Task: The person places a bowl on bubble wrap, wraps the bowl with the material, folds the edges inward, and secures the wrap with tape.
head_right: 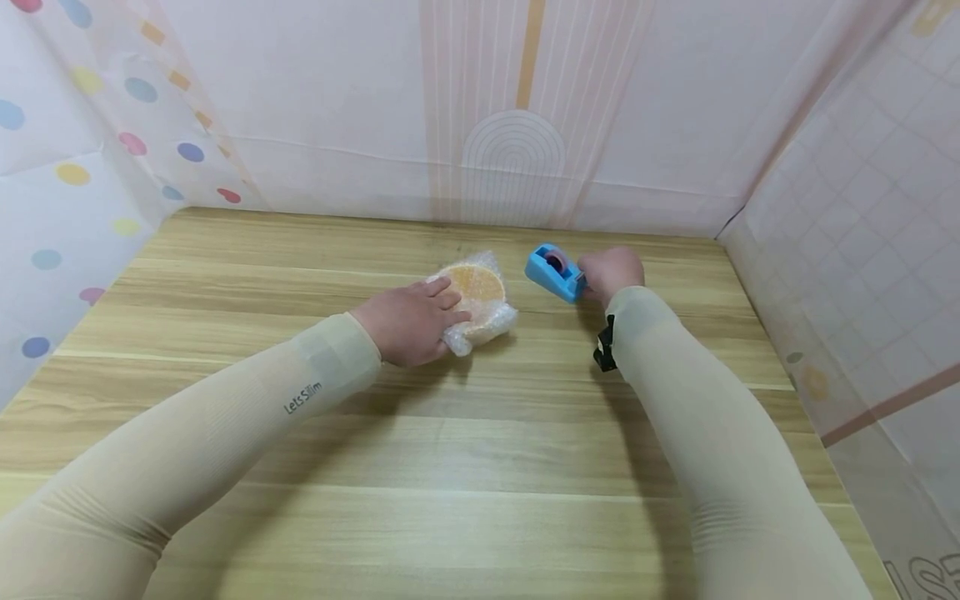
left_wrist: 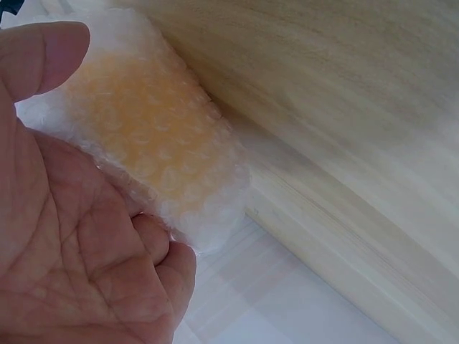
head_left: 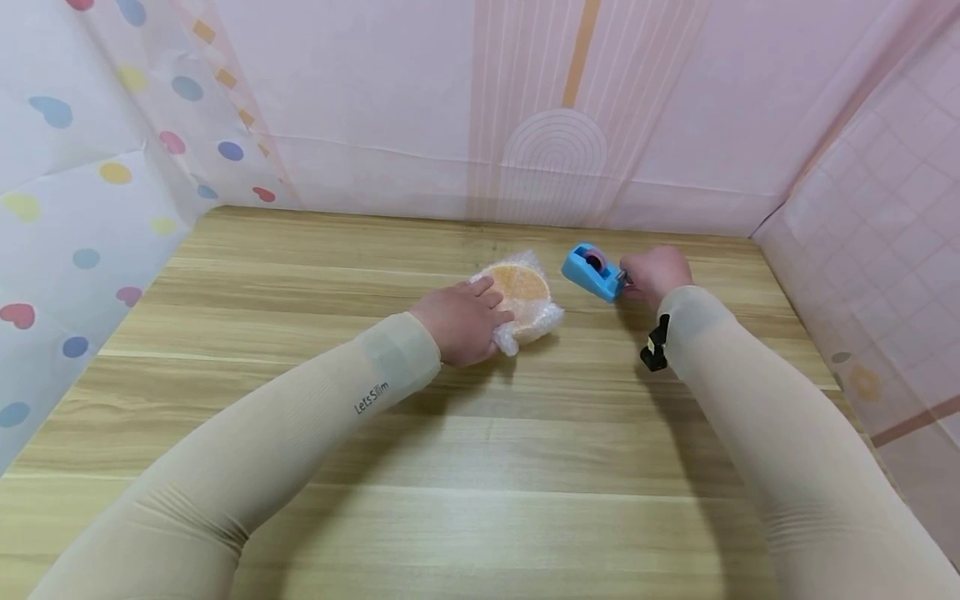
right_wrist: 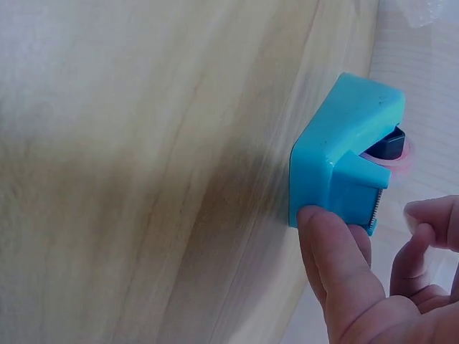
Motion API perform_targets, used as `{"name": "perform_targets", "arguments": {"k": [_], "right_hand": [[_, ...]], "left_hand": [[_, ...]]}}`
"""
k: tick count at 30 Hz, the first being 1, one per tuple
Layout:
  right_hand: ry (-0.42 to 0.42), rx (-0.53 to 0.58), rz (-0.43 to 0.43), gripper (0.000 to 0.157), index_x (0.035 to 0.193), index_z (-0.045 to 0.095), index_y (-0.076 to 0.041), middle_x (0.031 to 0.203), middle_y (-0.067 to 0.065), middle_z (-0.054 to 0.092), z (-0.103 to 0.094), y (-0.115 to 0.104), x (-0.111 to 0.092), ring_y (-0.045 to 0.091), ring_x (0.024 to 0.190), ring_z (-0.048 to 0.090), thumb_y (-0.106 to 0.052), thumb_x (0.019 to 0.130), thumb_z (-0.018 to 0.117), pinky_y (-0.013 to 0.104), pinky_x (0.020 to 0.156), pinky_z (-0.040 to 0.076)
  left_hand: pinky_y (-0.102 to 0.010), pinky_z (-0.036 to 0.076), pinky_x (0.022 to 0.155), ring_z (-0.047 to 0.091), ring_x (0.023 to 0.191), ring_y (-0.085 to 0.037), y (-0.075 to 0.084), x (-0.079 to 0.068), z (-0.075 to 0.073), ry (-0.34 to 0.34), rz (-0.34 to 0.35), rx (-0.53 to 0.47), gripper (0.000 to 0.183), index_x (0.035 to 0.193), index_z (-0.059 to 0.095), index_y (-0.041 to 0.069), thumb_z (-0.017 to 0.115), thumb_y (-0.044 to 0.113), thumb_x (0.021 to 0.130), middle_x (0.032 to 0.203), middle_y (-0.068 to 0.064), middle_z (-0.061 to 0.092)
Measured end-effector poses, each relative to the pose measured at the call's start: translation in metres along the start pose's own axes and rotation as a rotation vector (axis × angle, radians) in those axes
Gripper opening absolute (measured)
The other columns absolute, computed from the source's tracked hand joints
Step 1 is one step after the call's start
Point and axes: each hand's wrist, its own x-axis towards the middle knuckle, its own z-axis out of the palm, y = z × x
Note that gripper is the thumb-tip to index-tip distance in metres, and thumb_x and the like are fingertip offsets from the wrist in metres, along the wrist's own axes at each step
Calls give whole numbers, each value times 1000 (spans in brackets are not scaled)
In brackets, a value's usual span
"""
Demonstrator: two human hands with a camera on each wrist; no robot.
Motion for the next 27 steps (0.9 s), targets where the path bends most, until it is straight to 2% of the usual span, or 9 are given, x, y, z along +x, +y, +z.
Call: {"name": "perform_targets", "arguments": {"k": [2, 5, 13, 20, 27], "right_hand": [[-15, 51, -5, 51, 140, 56, 8, 139, 20, 61, 0, 1, -1, 27, 117, 69, -23, 101, 57, 34, 101, 61], [-32, 91, -10, 54, 143, 55, 8, 141, 22, 62, 0, 2, -1, 30, 123, 68, -26, 102, 62, 38, 106, 59], [10, 0, 4, 43, 130, 64, 7, 125, 19, 69, 2, 0, -2, 22, 104, 74, -26, 103, 61, 34, 97, 63], [22, 15, 13, 39, 128, 64, 8, 121, 18, 68, 2, 0, -2, 19, 98, 73, -20, 102, 56, 33, 96, 63], [-3, 114, 19, 43, 134, 62, 9, 132, 20, 66, 1, 2, -4, 24, 110, 72, -17, 101, 55, 35, 101, 62]], "left_hand": [[-46, 18, 136, 17, 164, -36, 0, 0, 0, -5, -2, -4, 60, 165, 39, 19, 45, 42, 110, 172, -12, 34], [-46, 17, 136, 15, 165, -36, 0, 1, -1, -17, -6, -11, 61, 165, 37, 19, 44, 42, 110, 173, -11, 32], [-46, 17, 136, 14, 165, -35, 0, 0, -2, -25, -9, -16, 61, 165, 37, 20, 44, 42, 110, 173, -11, 31], [-46, 17, 136, 14, 165, -35, 0, 1, -1, -23, -7, -15, 61, 166, 36, 20, 44, 42, 110, 173, -11, 31], [-47, 17, 136, 14, 165, -36, 0, 2, 0, -20, -2, -17, 61, 165, 37, 19, 44, 41, 109, 173, -12, 32]]}}
